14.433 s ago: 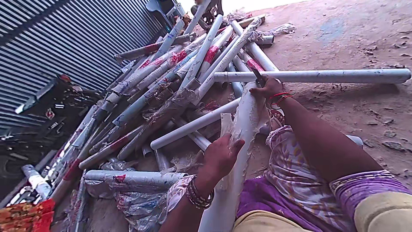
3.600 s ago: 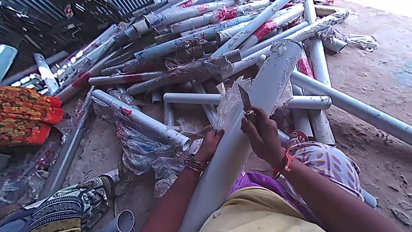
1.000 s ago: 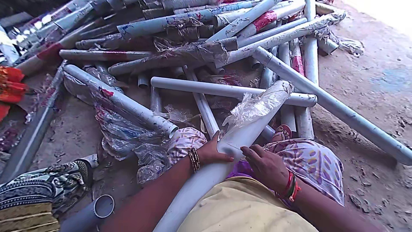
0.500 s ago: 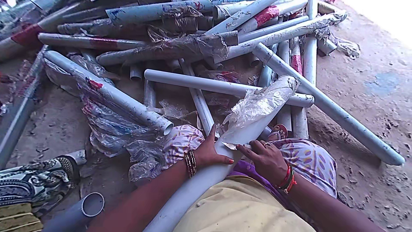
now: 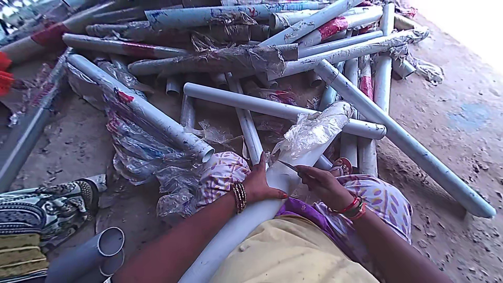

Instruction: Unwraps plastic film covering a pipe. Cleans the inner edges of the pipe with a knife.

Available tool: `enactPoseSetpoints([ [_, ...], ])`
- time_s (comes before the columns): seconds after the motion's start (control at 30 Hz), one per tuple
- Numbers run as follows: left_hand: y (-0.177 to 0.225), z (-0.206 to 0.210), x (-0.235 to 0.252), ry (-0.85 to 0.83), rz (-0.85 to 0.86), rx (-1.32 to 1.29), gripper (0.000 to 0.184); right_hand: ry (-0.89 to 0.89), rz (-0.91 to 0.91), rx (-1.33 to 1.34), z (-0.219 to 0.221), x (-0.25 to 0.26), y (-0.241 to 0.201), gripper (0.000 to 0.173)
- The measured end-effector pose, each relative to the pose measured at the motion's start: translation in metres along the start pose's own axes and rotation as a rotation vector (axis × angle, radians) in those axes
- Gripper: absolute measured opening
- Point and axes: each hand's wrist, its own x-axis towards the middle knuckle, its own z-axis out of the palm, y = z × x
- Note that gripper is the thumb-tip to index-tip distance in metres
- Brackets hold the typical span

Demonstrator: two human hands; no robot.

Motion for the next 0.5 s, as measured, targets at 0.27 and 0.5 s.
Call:
enactPoseSetpoints([
  [0.27, -0.004, 0.000, 0.001, -0.013, 0.075, -0.102, 0.150, 0.229, -0.278, -0.524, 0.014, -0.029, 0.014, 0.036],
  [0.5, -0.007, 0.003, 0.002, 0.015, 0.127, -0.091, 0.151, 0.312, -0.299, -0.723, 0.022, -0.024, 0.015, 0.046],
])
